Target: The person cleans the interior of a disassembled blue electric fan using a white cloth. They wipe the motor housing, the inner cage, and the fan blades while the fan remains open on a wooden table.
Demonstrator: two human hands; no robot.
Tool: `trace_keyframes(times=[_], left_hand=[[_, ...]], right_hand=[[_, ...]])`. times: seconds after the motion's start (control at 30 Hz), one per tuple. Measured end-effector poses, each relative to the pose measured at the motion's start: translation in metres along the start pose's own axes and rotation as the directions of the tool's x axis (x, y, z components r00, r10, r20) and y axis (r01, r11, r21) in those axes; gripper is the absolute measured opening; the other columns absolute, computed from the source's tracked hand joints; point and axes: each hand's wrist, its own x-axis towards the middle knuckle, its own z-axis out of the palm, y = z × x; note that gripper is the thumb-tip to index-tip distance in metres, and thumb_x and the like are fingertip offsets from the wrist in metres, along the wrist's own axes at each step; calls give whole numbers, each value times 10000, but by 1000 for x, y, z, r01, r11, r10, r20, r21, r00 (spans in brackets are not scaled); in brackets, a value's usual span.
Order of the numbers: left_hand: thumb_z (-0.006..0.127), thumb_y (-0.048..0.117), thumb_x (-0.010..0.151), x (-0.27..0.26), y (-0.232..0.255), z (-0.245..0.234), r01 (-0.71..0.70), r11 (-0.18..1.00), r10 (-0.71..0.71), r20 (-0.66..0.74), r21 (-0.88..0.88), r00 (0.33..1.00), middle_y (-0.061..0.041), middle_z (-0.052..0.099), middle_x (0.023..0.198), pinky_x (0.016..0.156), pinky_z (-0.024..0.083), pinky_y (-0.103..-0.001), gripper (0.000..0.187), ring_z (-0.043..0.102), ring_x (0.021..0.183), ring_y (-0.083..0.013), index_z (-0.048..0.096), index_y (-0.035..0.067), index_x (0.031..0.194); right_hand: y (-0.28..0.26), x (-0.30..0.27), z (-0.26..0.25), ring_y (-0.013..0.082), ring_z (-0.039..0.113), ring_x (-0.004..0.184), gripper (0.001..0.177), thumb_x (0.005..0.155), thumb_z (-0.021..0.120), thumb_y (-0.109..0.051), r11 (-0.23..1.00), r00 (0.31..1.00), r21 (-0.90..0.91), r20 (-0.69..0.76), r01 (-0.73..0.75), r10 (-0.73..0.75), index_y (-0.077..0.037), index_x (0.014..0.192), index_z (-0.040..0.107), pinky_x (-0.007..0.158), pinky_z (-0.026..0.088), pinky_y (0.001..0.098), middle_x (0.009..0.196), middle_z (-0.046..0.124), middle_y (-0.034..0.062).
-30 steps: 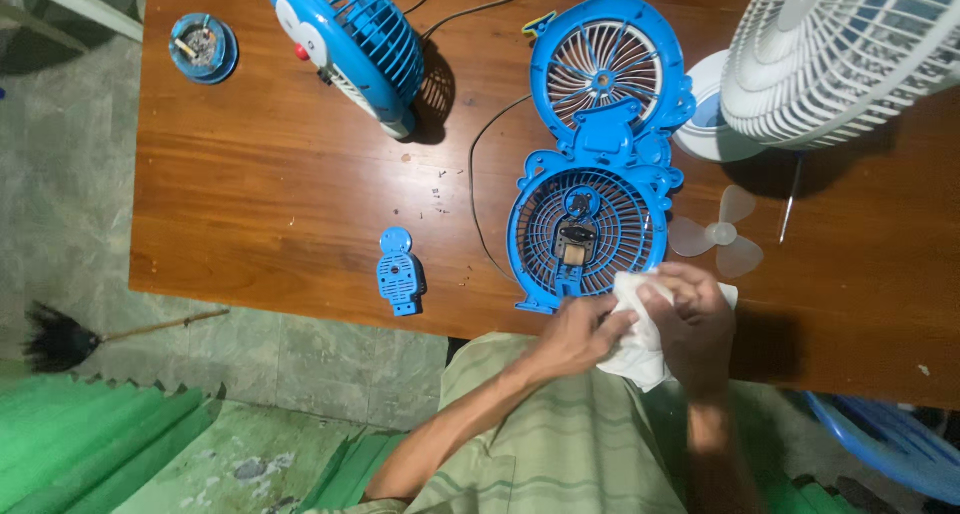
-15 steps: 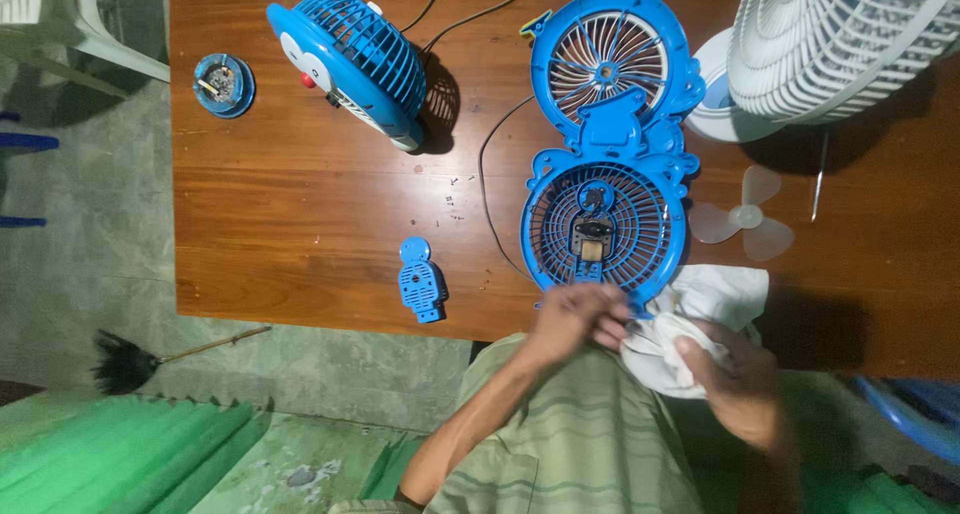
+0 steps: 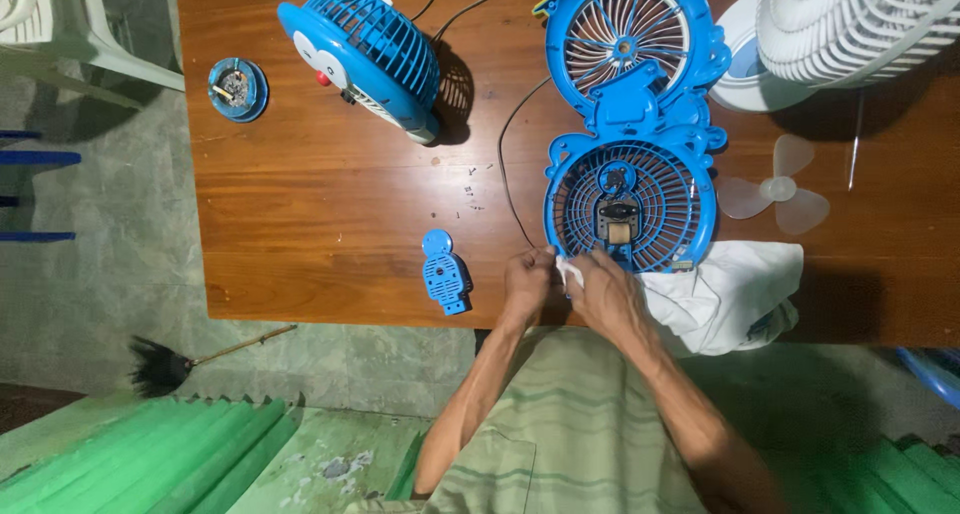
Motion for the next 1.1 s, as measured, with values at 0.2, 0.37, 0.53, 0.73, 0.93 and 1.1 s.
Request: trace_keyframes(times=[0.2, 0.37, 0.53, 0.73, 0.93, 1.1], left_hand=[[547, 189, 1048, 1, 5, 5, 90, 994, -89, 22, -61, 996, -123, 689, 689, 504, 554, -304, 328, 663, 555, -184, 645, -51, 848], [503, 107, 1073, -3, 13, 1, 88, 995, -93, 98, 51, 991, -183, 716, 781, 517, 556, -307, 253, 675, 590, -193, 600, -124, 1036], [486, -98, 949, 4, 20, -5, -99, 986, 128, 223, -138, 966, -138, 709, 1078, 603, 542, -269, 538, 650, 762, -121, 431, -40, 1480], [462, -112, 919, 1, 27, -2, -122, 990, 134, 238, -66, 962, -100, 690, 961, 553, 514, -268, 635, 606, 680, -123, 423, -36, 1549], [433, -139, 884, 8, 23, 0, -155, 980, 181, 241, -121, 954, -78, 698, 956, 610, 537, -263, 662, 625, 719, -127, 424, -44, 1539], [438, -149, 899, 5, 16, 3, -129, 982, 157, 223, -135, 962, -52, 677, 967, 624, 544, -258, 631, 629, 759, -111, 459, -43, 1521]], right_hand=[[26, -19, -7, 456, 686, 844, 249, 891, 632, -240, 983, 978, -138, 155, -120, 141, -125, 1080, 746, 770, 536, 554, 1042, 697, 195], [70, 2, -16, 416, 729, 911, 354, 883, 695, -340, 958, 931, -139, 237, -250, 278, -93, 1131, 751, 821, 566, 498, 985, 748, 217], [74, 27, -9, 383, 744, 930, 403, 889, 701, -331, 950, 961, 164, -30, -266, 275, -29, 1154, 738, 813, 564, 455, 1000, 743, 237], [26, 65, 32, 386, 710, 974, 337, 888, 709, -261, 968, 975, 231, -177, -94, 137, -19, 1122, 727, 863, 544, 447, 1081, 728, 229], [25, 57, 26, 387, 709, 940, 233, 863, 684, -192, 992, 1000, 126, -8, -15, 16, -70, 1049, 753, 815, 547, 468, 1026, 734, 201], [26, 72, 29, 385, 711, 916, 217, 862, 696, -198, 987, 994, 158, -105, -5, 22, -59, 1016, 760, 810, 547, 472, 990, 739, 204]])
